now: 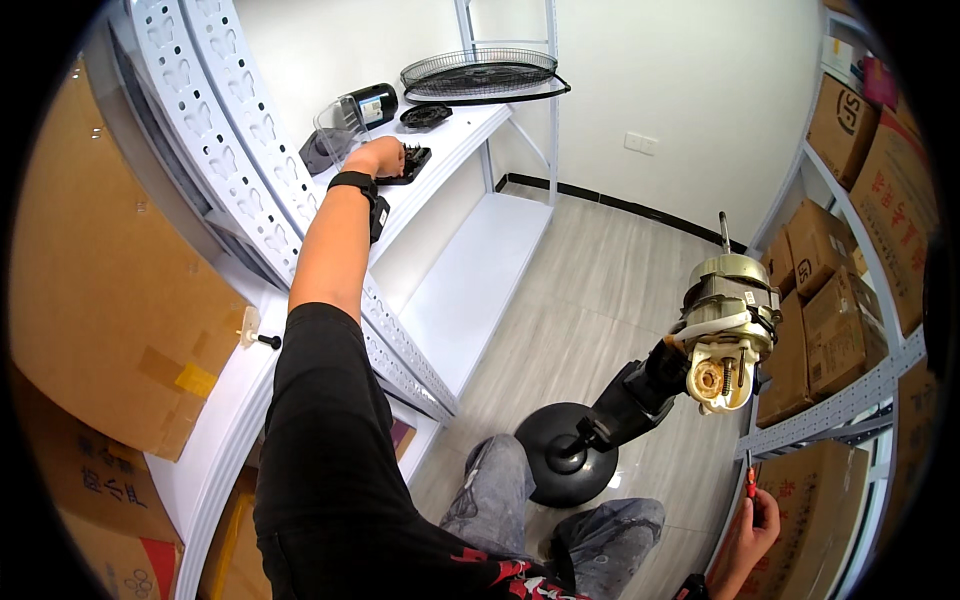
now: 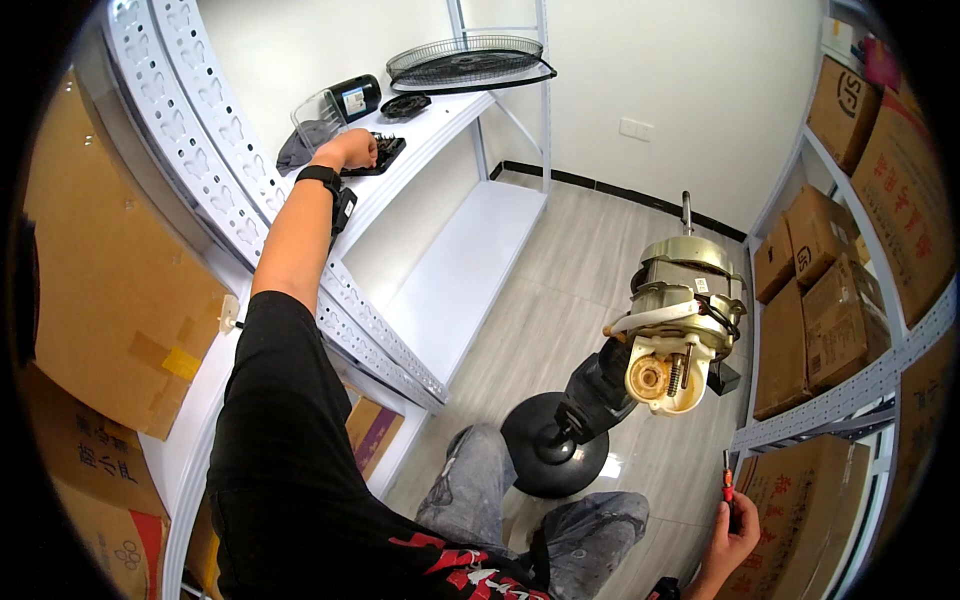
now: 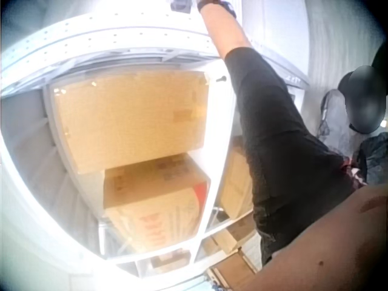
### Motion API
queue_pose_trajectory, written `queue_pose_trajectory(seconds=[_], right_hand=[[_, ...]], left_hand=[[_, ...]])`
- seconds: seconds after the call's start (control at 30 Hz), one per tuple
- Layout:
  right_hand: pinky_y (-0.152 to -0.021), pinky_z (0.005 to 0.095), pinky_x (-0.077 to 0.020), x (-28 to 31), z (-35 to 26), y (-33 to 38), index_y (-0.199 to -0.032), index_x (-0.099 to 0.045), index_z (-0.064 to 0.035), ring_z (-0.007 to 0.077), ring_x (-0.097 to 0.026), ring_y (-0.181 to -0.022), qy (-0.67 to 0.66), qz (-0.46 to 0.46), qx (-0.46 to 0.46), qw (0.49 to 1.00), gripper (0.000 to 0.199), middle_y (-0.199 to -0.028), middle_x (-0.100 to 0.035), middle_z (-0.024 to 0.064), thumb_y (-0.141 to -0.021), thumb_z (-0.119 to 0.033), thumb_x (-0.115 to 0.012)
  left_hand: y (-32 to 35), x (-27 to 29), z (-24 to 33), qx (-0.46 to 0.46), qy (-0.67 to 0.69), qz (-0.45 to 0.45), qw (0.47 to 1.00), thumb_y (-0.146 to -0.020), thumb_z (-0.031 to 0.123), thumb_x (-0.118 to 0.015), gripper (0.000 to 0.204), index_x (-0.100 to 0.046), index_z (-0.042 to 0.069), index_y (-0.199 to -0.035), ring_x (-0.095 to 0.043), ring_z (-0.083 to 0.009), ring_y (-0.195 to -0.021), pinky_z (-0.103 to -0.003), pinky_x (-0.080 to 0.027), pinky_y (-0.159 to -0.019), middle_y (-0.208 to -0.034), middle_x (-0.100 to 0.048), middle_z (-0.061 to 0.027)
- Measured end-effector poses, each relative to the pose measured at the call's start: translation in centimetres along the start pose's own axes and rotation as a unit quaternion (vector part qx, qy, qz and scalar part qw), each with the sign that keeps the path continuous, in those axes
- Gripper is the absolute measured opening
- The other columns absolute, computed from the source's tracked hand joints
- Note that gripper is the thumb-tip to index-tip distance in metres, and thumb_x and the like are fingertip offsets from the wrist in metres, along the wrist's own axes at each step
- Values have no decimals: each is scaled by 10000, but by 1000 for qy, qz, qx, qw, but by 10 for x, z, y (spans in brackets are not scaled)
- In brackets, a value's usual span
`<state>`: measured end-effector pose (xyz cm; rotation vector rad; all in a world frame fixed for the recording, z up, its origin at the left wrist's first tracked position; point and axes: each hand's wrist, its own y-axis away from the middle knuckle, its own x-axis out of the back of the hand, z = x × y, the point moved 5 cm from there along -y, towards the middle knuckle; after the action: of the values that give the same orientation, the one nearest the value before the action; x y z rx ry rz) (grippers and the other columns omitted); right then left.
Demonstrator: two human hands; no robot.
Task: The person assembles a mechanical component by attaching a plastic housing to a motor-like unit mounted on a stand. They use a screwdriver to tighten screws and secure the parts together. The person also changes the screwdriver bit during the process.
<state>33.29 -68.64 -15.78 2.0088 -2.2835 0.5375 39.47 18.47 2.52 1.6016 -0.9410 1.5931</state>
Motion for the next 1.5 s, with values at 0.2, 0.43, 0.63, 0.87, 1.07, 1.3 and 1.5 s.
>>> queue_pose_trajectory(seconds=[0.2, 0.43, 0.63, 0.87, 1.07, 1.3, 1.5], right_hand=[[-780, 238, -468, -2, -14, 1, -1080, -637, 56, 111, -589, -861, -20, -8, 46, 999, 173, -975, -646, 50, -919, -3, -620], [-868, 254, -466, 5, -32, 9, -1139, -611, 61, 132, -604, -948, -38, -34, 81, 995, 226, -1033, -641, 69, -916, 19, -609], [-895, 263, -457, 14, -58, 21, -1146, -609, 56, 138, -598, -977, -28, -46, 121, 991, 240, -1064, -633, 72, -908, 31, -604], [-811, 258, -465, -5, -122, 59, -1081, -648, 36, 133, -594, -904, -21, -82, 192, 978, 234, -991, -637, 68, -847, 45, -645], [-665, 266, -445, -32, -182, 98, -1065, -668, 14, 184, -584, -729, -2, -118, 306, 945, 237, -850, -644, 103, -829, 22, -688], [-555, 281, -399, -25, -198, 115, -1071, -691, -35, 173, -532, -624, 35, -66, 318, 945, 251, -741, -587, 76, -822, -26, -721], [-523, 285, -387, -14, -191, 116, -1078, -699, -42, 165, -523, -608, 67, -46, 306, 949, 265, -741, -584, 67, -815, -24, -727]], left_hand=[[3, 20, -9, 10, 43, 154, 987, -822, 152, -631, 167, -735, 51, -906, -667, -363, -952, -418, -522, -852, -970, -706, -201], [25, 69, 10, 22, 171, 257, 951, -842, 166, -612, 182, -726, 34, -896, -679, -367, -873, -421, -535, -814, -925, -706, -212], [116, 119, 95, -123, 466, 284, 829, -878, 99, -620, 157, -703, -2, -964, -651, -145, -783, -271, -512, -726, -845, -693, -65], [265, 79, 203, -246, 742, 116, 613, -966, 114, -607, 165, -649, 5, -1082, -624, -95, -841, -219, -505, -747, -976, -679, -49], [362, -10, 302, -296, 876, -119, 362, -975, 80, -586, 124, -639, 8, -1061, -639, -143, -845, -267, -546, -792, -985, -664, -77], [429, -45, 405, -297, 872, -228, 316, -1008, 111, -536, 142, -612, 38, -1103, -657, -190, -1007, -302, -538, -869, -1093, -658, -88], [437, -58, 429, -267, 876, -230, 330, -1010, 121, -541, 153, -605, 30, -1114, -658, -162, -991, -286, -540, -859, -1080, -668, -80]])
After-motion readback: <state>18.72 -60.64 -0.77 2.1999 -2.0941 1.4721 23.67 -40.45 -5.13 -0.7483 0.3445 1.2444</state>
